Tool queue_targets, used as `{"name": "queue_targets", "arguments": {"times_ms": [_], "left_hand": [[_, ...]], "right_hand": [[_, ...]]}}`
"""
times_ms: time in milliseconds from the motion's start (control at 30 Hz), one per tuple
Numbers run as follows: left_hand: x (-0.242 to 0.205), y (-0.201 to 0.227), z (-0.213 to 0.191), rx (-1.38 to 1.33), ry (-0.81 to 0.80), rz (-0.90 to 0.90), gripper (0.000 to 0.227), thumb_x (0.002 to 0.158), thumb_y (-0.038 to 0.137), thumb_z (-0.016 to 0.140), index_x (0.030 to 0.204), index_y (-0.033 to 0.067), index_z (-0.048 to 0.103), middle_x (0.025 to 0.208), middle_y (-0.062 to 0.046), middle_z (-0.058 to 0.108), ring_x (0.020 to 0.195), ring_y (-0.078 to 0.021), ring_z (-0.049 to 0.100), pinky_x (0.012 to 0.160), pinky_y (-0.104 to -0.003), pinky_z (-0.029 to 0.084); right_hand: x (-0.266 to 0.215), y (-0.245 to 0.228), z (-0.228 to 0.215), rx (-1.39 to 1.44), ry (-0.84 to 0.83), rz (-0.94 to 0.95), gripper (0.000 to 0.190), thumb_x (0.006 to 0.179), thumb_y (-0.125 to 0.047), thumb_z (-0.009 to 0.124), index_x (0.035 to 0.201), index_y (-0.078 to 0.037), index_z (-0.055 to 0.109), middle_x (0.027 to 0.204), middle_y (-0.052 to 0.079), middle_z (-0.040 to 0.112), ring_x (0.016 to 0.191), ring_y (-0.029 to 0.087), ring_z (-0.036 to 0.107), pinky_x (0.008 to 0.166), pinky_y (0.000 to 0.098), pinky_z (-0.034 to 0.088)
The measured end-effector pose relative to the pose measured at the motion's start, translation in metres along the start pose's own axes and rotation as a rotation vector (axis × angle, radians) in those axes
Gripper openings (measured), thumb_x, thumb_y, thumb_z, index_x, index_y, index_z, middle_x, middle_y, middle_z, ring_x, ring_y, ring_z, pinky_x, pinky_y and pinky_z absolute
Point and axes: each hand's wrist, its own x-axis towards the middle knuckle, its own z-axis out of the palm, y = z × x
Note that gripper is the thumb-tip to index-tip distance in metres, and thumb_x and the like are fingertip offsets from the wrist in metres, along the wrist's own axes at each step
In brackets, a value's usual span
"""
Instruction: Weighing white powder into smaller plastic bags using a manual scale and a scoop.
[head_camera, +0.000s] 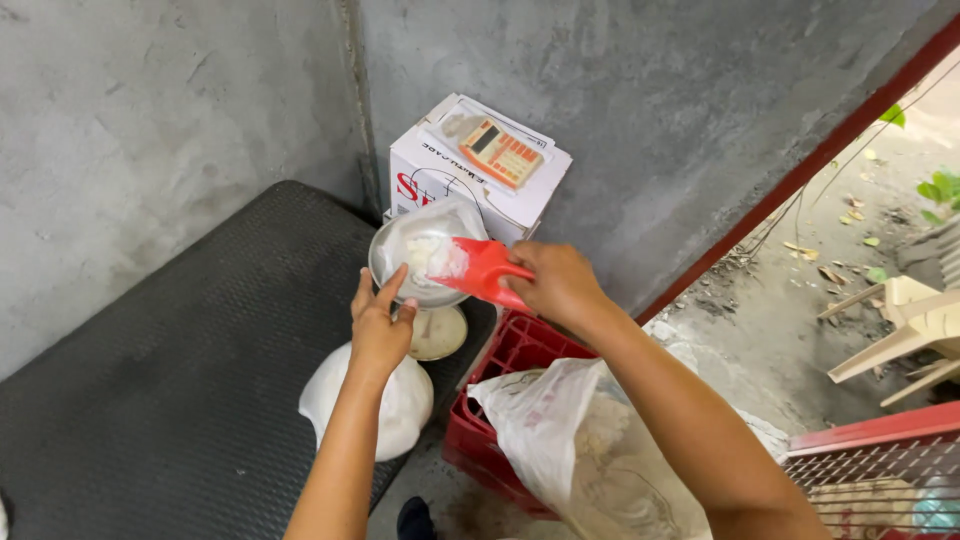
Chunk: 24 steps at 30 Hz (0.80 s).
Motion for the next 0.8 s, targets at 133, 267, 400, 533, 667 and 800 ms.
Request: {"name": "queue_targets", "arguments": {"times_ms": [133, 267, 400, 533, 667, 800], "left_hand": [[0.029, -0.04, 0.013, -0.009, -0.057, 0.009, 0.053, 0.09, 0.017, 0.071, 0.141, 0.0244, 0.063, 0.159, -0.034, 0.028, 0.147, -0.0453, 0.033, 0.116, -0.043, 0.035], [0.043, -0.047, 0.012, -0.088, -0.094, -0.029, 0.051, 0.092, 0.018, 0.069, 0.141, 0.009, 0.059, 0.156, -0.03, 0.04, 0.137, -0.0422, 0.048, 0.111, -0.039, 0.041], [0.046, -0.064, 0.013, -0.18, -0.08, -0.033, 0.051, 0.094, 0.016, 0.064, 0.142, 0.0007, 0.056, 0.153, -0.029, 0.047, 0.13, -0.04, 0.058, 0.107, -0.038, 0.045], [0.046, -0.058, 0.001, -0.196, -0.09, 0.034, 0.05, 0.096, 0.016, 0.065, 0.142, -0.0001, 0.057, 0.15, -0.031, 0.049, 0.136, -0.0404, 0.054, 0.109, -0.037, 0.044], [0.045, -0.056, -0.005, -0.254, -0.117, 0.031, 0.05, 0.096, 0.018, 0.066, 0.143, 0.0011, 0.057, 0.15, -0.031, 0.05, 0.137, -0.0392, 0.053, 0.11, -0.038, 0.043], [0.041, -0.048, -0.014, -0.266, -0.092, 0.095, 0.049, 0.096, 0.016, 0.069, 0.142, 0.0033, 0.06, 0.149, -0.028, 0.053, 0.14, -0.0376, 0.052, 0.115, -0.039, 0.039]], "right_hand": [[0.064, -0.006, 0.042, -0.209, -0.059, -0.105, 0.029, 0.078, -0.026, 0.079, 0.102, -0.012, 0.074, 0.087, 0.018, 0.074, 0.083, 0.039, 0.07, 0.07, 0.0498, 0.054], [0.107, -0.019, 0.08, -0.424, -0.144, -0.315, 0.015, 0.078, -0.019, 0.073, 0.091, -0.011, 0.071, 0.081, 0.015, 0.072, 0.076, 0.038, 0.07, 0.067, 0.0497, 0.052], [0.121, -0.053, 0.088, -0.583, -0.128, -0.556, 0.005, 0.077, -0.016, 0.068, 0.073, -0.013, 0.068, 0.068, 0.01, 0.069, 0.067, 0.029, 0.069, 0.075, 0.0466, 0.049], [0.119, -0.066, 0.079, -0.716, -0.134, -0.534, 0.005, 0.075, -0.014, 0.066, 0.07, -0.016, 0.066, 0.069, 0.008, 0.069, 0.067, 0.026, 0.069, 0.074, 0.0429, 0.047], [0.104, -0.056, 0.072, -0.668, -0.096, -0.424, 0.001, 0.075, -0.013, 0.066, 0.076, -0.013, 0.066, 0.071, 0.008, 0.069, 0.068, 0.028, 0.069, 0.069, 0.0439, 0.048], [0.075, -0.057, 0.054, -0.366, 0.089, -0.091, 0.018, 0.079, -0.022, 0.076, 0.086, -0.007, 0.07, 0.078, 0.015, 0.072, 0.072, 0.039, 0.068, 0.061, 0.0482, 0.051]]}}
